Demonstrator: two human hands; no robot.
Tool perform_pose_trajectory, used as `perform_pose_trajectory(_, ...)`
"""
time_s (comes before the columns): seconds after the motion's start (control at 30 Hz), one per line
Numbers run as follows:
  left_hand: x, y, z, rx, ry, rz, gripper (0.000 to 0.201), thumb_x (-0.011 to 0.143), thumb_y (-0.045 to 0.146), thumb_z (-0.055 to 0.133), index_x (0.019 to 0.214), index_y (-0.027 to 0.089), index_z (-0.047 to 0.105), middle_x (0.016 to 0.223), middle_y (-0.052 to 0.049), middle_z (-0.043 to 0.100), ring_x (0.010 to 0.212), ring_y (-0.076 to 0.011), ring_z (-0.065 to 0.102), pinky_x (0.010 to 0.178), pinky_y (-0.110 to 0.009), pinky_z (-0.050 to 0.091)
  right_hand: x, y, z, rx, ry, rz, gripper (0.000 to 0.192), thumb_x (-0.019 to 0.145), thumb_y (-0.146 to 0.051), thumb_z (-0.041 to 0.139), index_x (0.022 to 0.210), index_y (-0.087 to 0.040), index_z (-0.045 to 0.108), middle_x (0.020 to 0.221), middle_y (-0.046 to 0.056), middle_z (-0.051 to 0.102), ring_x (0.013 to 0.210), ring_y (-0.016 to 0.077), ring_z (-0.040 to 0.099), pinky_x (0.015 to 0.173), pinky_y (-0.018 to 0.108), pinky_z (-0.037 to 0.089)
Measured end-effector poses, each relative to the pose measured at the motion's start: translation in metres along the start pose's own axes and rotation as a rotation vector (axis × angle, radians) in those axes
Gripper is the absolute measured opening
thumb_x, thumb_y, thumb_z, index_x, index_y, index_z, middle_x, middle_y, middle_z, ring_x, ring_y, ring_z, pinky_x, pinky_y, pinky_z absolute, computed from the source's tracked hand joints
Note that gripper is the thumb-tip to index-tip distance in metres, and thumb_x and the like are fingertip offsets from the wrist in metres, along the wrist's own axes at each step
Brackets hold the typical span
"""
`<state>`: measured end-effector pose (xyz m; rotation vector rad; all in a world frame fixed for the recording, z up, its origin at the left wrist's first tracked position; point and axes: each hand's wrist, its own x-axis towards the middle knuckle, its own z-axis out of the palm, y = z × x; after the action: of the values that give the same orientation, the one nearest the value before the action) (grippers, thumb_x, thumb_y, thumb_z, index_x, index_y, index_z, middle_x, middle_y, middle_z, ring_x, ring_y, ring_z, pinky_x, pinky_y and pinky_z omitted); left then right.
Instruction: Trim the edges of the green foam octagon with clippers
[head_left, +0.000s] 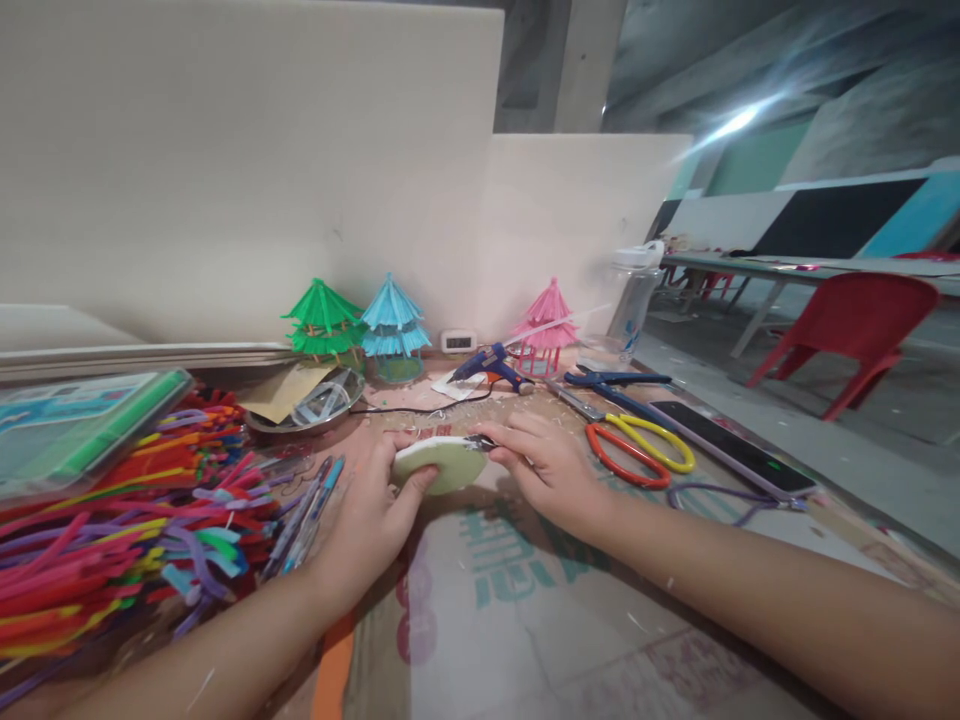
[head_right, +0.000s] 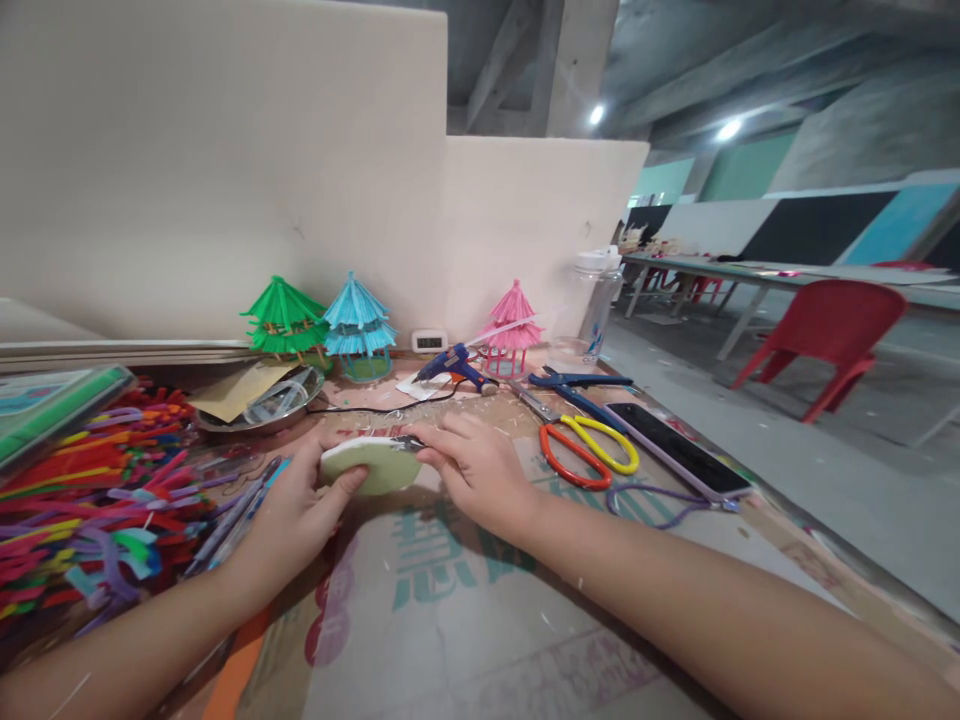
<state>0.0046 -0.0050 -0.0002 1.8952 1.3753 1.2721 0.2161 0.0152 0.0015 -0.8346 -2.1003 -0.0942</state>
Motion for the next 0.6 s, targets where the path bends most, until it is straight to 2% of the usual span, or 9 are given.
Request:
perform_pose_trajectory(0.1, 0.0003, -0.0001, -0.0002, 0.002, 0.007, -0.007, 0.022, 0.075, 0.031, 0.058, 0.095, 0.022, 0.057, 0.091, -0.003, 0.066, 0.084, -0.0211, 0.060, 0.073, -0.031, 0.047, -0.0001, 0.0005, -0.0002, -0.016, -0.021, 0.000, 0.035, 0.096, -0.035, 0.036, 0.112, -0.021, 0.063, 0.075, 0.005, 0.059, 0.074, 0.0185, 0.055, 0.065, 0.029, 0.043)
perform_pose_trajectory(0.37, 0.0003, -0.0005, -0.0006, 0.069, -0.039, 0.065, 0.021, 0.084, 0.035, 0.050, 0.100, 0.022, 0.054, 0.099, -0.004, 0.063, 0.090, -0.0202, 0.059, 0.078, -0.031, 0.047, -0.0002, 0.0001, 0.0009, 0.024, 0.024, -0.010, 0.035, 0.095, -0.035, 0.036, 0.110, -0.019, 0.065, 0.078, 0.007, 0.064, 0.075, 0.0192, 0.057, 0.066, 0.030, 0.044)
perform_pose_trajectory(0.6, 0.0010, 0.0003, -0.0001, -0.028, -0.009, 0.030, 0.020, 0.078, 0.031, 0.056, 0.095, 0.020, 0.057, 0.092, -0.004, 0.065, 0.086, -0.0209, 0.059, 0.075, -0.031, 0.047, -0.0003, 0.0000, 0.0001, 0.026, 0.003, 0.028, 0.034, 0.095, -0.034, 0.038, 0.112, -0.021, 0.065, 0.084, 0.007, 0.066, 0.080, 0.0209, 0.059, 0.070, 0.032, 0.046)
